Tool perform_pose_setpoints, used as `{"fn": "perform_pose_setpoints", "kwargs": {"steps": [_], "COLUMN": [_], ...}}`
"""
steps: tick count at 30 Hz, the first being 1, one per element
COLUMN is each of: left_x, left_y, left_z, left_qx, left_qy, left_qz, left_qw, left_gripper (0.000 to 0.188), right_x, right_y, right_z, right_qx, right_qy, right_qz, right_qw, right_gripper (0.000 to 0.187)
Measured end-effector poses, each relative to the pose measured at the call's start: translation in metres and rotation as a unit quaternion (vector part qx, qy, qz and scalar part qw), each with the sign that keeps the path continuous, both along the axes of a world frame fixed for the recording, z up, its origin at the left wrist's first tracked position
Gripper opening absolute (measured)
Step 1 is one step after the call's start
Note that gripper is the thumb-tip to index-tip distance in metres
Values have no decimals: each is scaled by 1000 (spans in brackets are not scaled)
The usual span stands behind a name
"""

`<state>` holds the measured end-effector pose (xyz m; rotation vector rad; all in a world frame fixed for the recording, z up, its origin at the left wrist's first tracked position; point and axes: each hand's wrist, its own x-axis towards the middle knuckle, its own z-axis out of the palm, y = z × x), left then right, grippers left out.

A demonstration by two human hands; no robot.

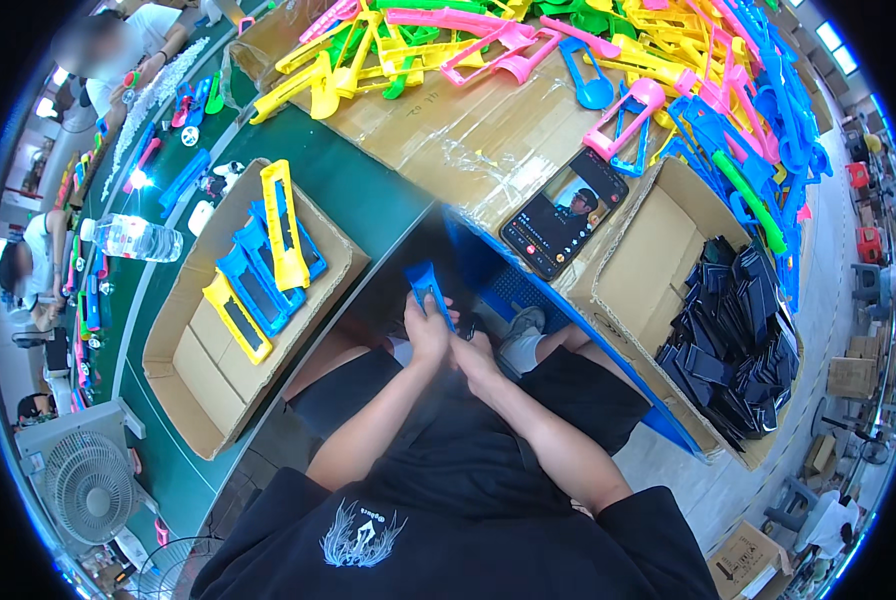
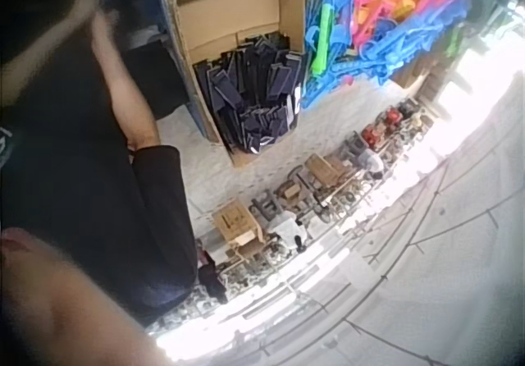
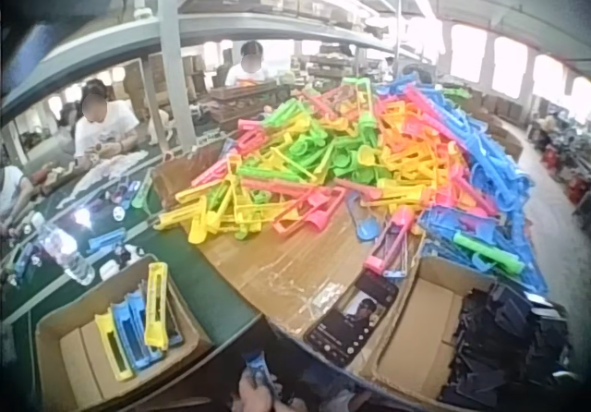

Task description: Assembling plastic toy gun components and organizing them into boxes on an assembly line.

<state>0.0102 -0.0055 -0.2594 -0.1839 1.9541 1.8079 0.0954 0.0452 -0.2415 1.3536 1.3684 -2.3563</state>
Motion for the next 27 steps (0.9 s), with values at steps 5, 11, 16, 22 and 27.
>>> {"fn": "perform_pose_setpoints", "kwargs": {"steps": [5, 11, 16, 22, 27], "left_x": [5, 2, -21, -9, 39], "left_y": [15, 13, -15, -65, -111], "left_z": [6, 4, 15, 67, 148], "left_qx": [-13, 29, 32, 63, 84], "left_qy": [-1, 36, 65, -73, -149], "left_qz": [16, 33, 77, -18, -110], "left_qw": [1000, 998, 994, 995, 979], "left_gripper": [19, 18, 21, 17, 22], "right_x": [-7, -8, -19, -9, -14], "right_y": [-10, 1, 18, 52, 44], "right_z": [-20, -26, 8, -32, -38], "right_qx": [87, 117, 16, -191, -199], "right_qy": [8, 27, 35, 99, 86], "right_qz": [-97, -87, -20, -167, -150], "right_qw": [991, 989, 999, 962, 965], "right_gripper": [26, 27, 35, 23, 24]}}
